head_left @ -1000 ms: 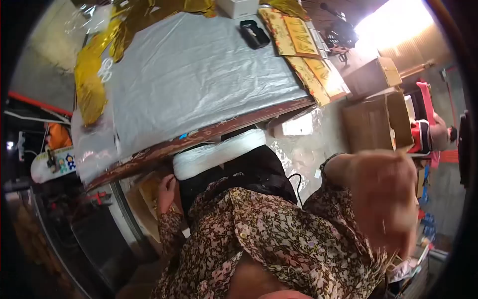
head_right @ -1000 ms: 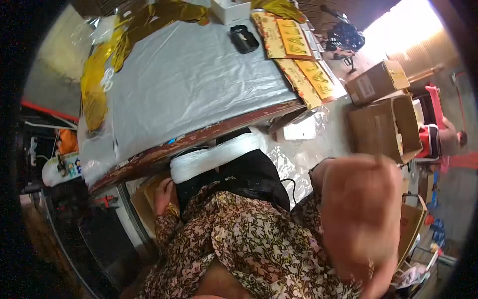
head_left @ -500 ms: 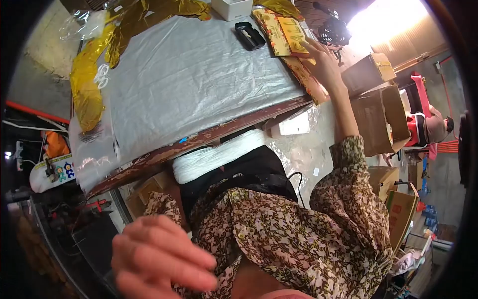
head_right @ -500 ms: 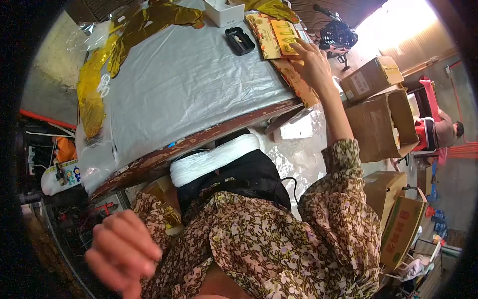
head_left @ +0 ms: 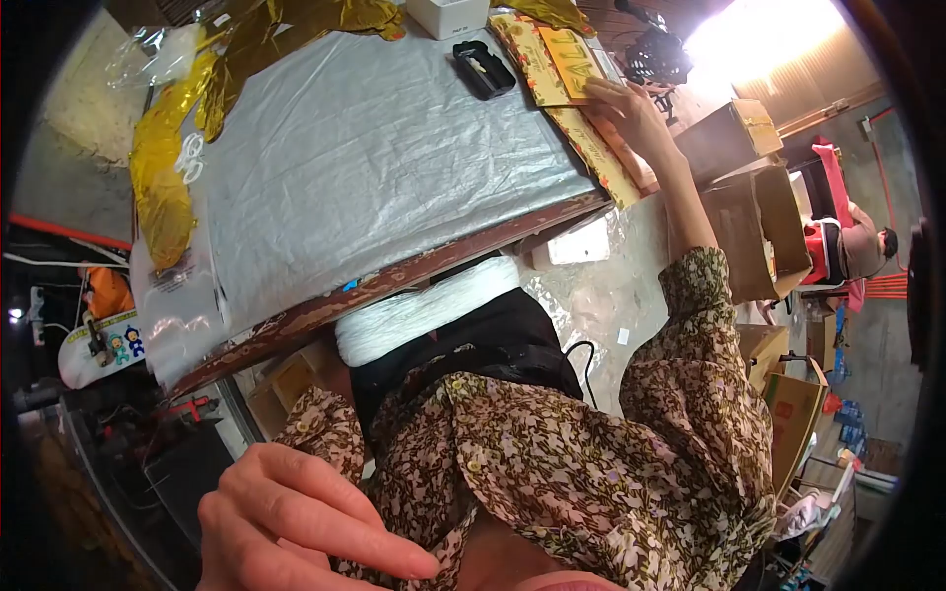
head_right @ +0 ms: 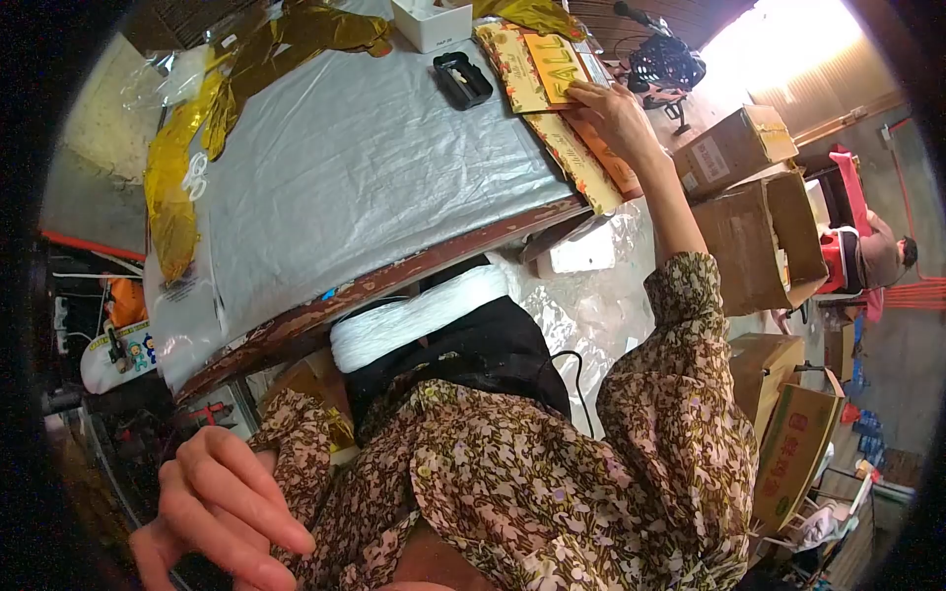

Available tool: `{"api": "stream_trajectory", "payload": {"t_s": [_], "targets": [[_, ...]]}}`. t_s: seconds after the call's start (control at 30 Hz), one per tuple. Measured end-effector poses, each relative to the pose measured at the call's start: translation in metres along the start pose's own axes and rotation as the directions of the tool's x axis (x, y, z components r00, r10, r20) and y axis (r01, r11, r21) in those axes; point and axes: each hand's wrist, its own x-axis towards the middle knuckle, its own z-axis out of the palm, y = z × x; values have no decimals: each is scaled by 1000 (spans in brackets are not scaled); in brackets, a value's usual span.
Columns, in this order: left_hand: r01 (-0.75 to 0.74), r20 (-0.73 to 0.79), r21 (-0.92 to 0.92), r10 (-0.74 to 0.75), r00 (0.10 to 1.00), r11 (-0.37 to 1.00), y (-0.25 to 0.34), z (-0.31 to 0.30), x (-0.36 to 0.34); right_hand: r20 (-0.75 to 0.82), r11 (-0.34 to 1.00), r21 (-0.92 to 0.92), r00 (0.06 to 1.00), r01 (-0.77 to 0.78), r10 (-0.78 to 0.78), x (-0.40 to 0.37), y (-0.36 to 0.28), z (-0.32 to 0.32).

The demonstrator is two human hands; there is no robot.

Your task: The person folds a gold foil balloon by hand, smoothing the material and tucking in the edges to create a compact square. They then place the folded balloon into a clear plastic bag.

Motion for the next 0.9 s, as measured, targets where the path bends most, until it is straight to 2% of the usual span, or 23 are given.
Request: {"api": "stream_trajectory", "payload": {"t_s": [0.17,0.27,0.33,0.37,0.47,0.53,0.57,0.6,0.67,0.7,0.77,0.83,0.87,0.9], "targets": [[11,33,20,-12,999,1000,0,-1,5,-28,1000,-7,999,-31,31,4,10,-3],[14,-2,2,-14,1000,1000,0,1,8,-55,998,-55,998,40,-43,11,17,-6],[8,6,-11,-8,1000,1000,-1,-2,9,99,986,98,988,-132,122,14,4,-22],[5,17,-29,-4,1000,1000,0,-4,9,135,965,206,982,-160,134,15,11,-17],[-2,-12,-33,2,1000,999,5,-10,4,148,987,135,986,-93,73,23,-3,-27],[10,14,-27,-10,1000,1000,8,-20,-1,185,954,116,950,-277,253,32,-14,-28],[34,57,-45,-31,998,998,9,-28,-5,142,958,173,968,-230,206,37,-18,-27],[-35,-96,-23,32,995,999,-2,-26,-5,144,973,142,976,-183,162,47,-34,-32],[69,40,77,-72,997,995,-6,-55,-8,186,985,139,980,-104,77,67,-58,-38],[166,18,255,-177,984,952,-7,-65,-11,207,984,168,978,-56,20,78,-70,-38],[316,-51,538,-344,938,781,-16,-86,-16,270,967,254,961,-12,-59,104,-100,-37],[389,-105,708,-456,884,590,-31,-119,-16,285,946,321,949,35,-132,128,-131,-31],[408,-128,762,-501,856,503,-41,-138,-12,275,945,307,940,114,-203,141,-135,-15],[333,-88,840,-499,862,427,-56,-161,-7,259,946,287,939,150,-227,153,-147,-2]]}}
